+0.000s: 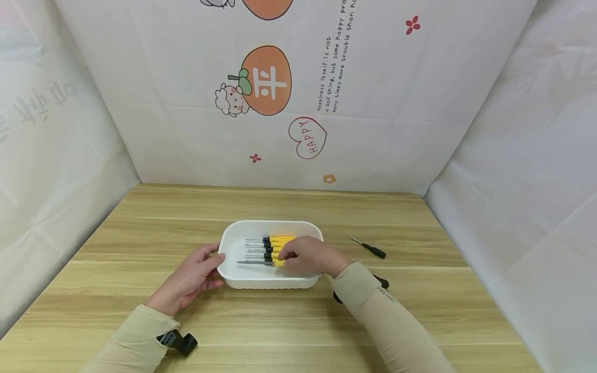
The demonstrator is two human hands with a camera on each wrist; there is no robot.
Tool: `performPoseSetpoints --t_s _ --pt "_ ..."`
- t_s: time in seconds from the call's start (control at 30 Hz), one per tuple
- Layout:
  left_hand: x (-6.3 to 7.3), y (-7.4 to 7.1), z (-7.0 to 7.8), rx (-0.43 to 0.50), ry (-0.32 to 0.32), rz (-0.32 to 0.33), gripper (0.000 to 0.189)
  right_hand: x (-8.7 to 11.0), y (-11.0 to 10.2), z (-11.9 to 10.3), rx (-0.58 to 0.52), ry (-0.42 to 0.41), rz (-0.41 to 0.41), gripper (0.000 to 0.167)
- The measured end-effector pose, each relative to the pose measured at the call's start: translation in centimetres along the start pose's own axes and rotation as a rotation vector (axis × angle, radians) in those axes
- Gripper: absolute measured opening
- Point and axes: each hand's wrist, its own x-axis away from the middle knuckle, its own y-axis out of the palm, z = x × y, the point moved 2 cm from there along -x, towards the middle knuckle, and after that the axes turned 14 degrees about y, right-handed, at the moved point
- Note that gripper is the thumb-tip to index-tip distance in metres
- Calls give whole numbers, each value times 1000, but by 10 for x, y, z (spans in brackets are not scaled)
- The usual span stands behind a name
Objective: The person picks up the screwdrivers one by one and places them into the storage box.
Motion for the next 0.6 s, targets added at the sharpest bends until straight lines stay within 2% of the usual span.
performPoseSetpoints --t_s 0.6 --pt "0 1 0 -2 3 3 52 -2 9 -3 89 -40 50 16"
